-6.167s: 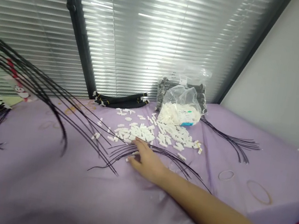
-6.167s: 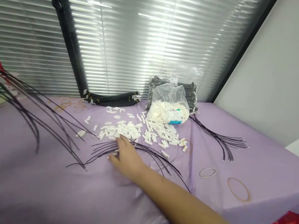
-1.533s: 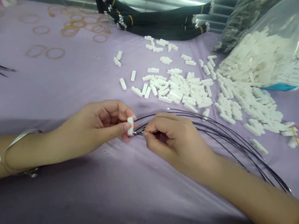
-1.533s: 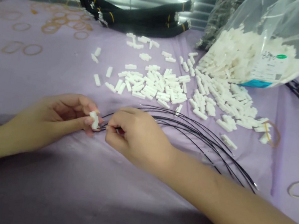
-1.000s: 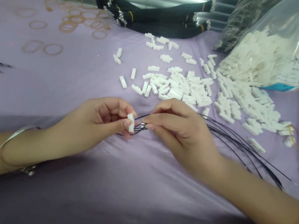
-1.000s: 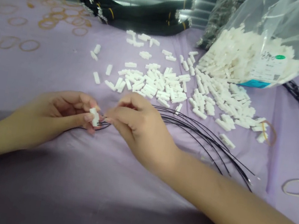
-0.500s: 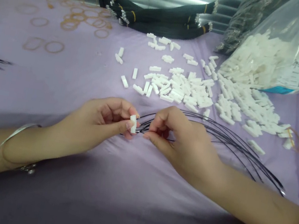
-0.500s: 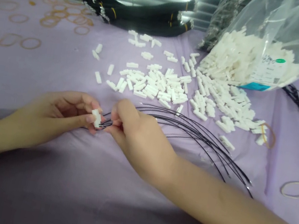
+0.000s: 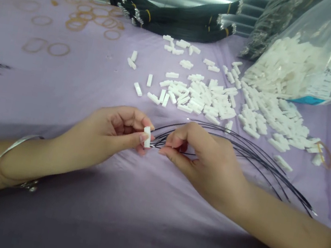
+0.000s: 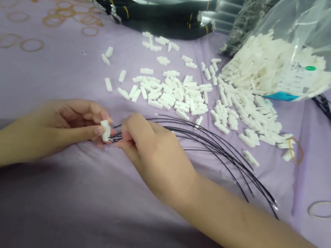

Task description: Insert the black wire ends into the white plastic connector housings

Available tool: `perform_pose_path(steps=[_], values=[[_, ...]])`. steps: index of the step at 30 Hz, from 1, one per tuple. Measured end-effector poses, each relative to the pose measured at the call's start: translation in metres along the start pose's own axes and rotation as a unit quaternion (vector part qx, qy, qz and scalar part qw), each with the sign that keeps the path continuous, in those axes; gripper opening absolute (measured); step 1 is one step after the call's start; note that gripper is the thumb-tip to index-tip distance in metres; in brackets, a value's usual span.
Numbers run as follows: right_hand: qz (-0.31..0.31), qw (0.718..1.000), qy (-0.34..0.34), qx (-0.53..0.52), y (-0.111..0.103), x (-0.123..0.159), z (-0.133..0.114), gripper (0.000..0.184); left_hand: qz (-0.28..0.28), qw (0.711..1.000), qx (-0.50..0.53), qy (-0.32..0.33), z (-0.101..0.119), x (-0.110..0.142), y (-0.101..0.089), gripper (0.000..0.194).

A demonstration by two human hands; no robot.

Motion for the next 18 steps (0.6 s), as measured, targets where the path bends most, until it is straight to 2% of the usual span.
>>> perform_pose_path(steps=[10,18], values=[[-0.003,1.0,-0.007,0.026,0.0013,0.0004,-0.0017,0.015,0.0,1.0,-0.023,0.004,0.0005,-0.0019,0.0011,0.003],[-0.002,1.0,-0.023,0.004,0.0081,0.0015,-0.0047,0.012,-0.016,1.0,-0.019,-0.003,-0.0033,-0.0018,0.0037,0.004]])
Point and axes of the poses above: each hand's wrist, its own x-axis away from the middle knuckle, its own y-axis out of the palm, z = x × y, the point moved 10 cm from there along -x, towards the middle knuckle, and after that the axes turned 3 degrees about -x, right-handed, at the moved point
